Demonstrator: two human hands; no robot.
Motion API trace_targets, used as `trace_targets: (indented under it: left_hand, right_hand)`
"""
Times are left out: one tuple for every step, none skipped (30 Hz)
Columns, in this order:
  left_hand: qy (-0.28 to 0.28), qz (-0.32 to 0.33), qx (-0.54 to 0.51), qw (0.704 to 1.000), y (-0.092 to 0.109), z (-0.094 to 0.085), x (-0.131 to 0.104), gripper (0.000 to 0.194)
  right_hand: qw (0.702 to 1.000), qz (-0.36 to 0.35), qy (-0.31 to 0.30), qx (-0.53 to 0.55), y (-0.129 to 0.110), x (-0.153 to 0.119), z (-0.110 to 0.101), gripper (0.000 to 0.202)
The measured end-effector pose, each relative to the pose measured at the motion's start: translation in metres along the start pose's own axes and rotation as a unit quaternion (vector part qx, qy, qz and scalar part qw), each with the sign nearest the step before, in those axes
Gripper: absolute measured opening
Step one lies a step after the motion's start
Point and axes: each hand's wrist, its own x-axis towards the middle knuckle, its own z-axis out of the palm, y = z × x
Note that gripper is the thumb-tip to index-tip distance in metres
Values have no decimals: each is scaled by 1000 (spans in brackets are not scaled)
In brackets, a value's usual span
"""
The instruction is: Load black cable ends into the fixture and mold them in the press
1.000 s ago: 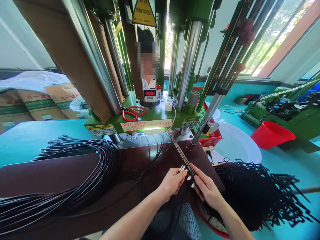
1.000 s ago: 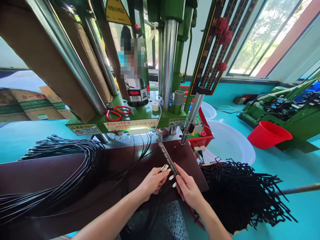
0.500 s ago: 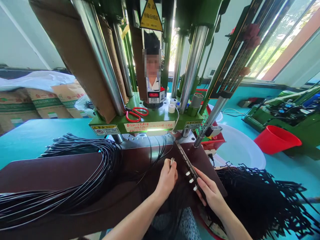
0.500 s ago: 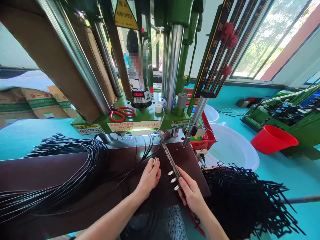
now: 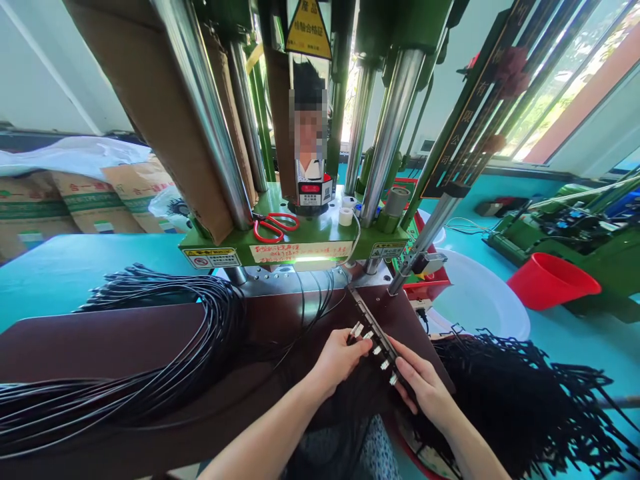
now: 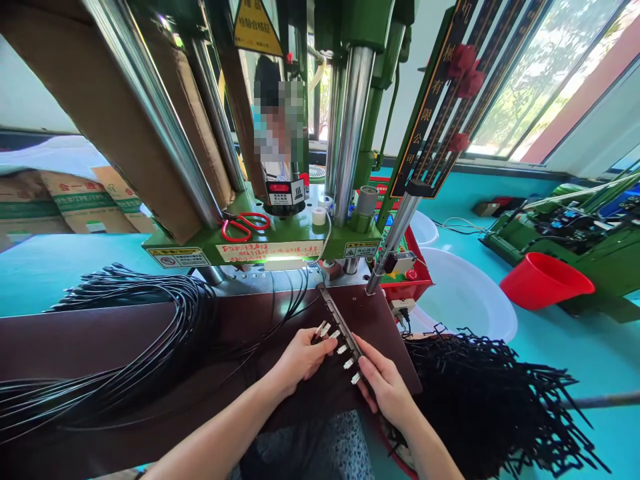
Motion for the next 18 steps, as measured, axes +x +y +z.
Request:
trace_targets:
  left_hand:
    - [1, 2, 7, 1000, 0, -1, 0, 33]
    - [3, 5, 14, 1000, -1, -1, 0, 33]
    - [6, 11, 21, 1000, -1, -2, 0, 33]
    - [9, 16, 28, 999, -3, -3, 0, 34]
    - [9, 17, 34, 999, -4, -3, 0, 34]
    - [5, 16, 37, 999, -6, -4, 1, 34]
    - [-1, 16, 40, 999, -8, -5, 1, 34]
    - [-5, 18, 42, 999, -9, -6, 2, 34]
    - [-2, 25, 45, 999, -9, -8, 2, 36]
    - [7, 37, 48, 998, -10, -10, 3, 38]
    - [17, 50, 49, 997, -9, -12, 3, 40]
    - [22, 60, 47, 997, -8, -14, 2, 42]
    - [17, 60, 41, 997, -6, -15, 2, 43]
    - [4, 50, 31, 998, -5, -16, 1, 44]
    - [-15, 32, 20, 999, -3, -17, 0, 44]
    - [-34, 11, 9, 999, -2, -16, 0, 44]
    - [-47, -8, 1, 999, -1, -15, 0, 43]
    - [-55, -21, -4, 998, 0, -14, 0, 42]
  right_hand:
    - [1000, -1, -4, -11, 0, 0, 0, 57]
    - [1000, -4, -6, -26, 0, -1, 1, 57]
    - [999, -7, -8, -45, 1, -1, 1, 57]
    - [998, -11, -10, -63, 1, -2, 2, 56]
    - [997, -14, -11, -77, 2, -2, 2, 55]
    - [996, -16, -10, -83, 3, -3, 3, 55]
    - [997, -16, -8, -79, 4, -3, 3, 54]
    - [998, -14, -3, -68, 5, -3, 2, 55]
    - [999, -11, 2, -53, 6, -2, 2, 55]
    - [999, -8, 6, -38, 7, -2, 1, 56]
    - [1000, -4, 8, -26, 6, -2, 1, 56]
    - [1000, -2, 8, -16, 6, -1, 1, 57]
    - [1000, 0, 7, -9, 5, -1, 0, 57]
    - [1000, 2, 6, -4, 3, -1, 0, 57]
    - [1000, 4, 3, -2, 2, -1, 0, 56]
    - [1000, 5, -3, 1, 1, -1, 0, 55]
    - [1000, 6, -10, 2, 0, -1, -1, 54]
    - [1000, 8, -17, 3, 0, -2, -1, 53]
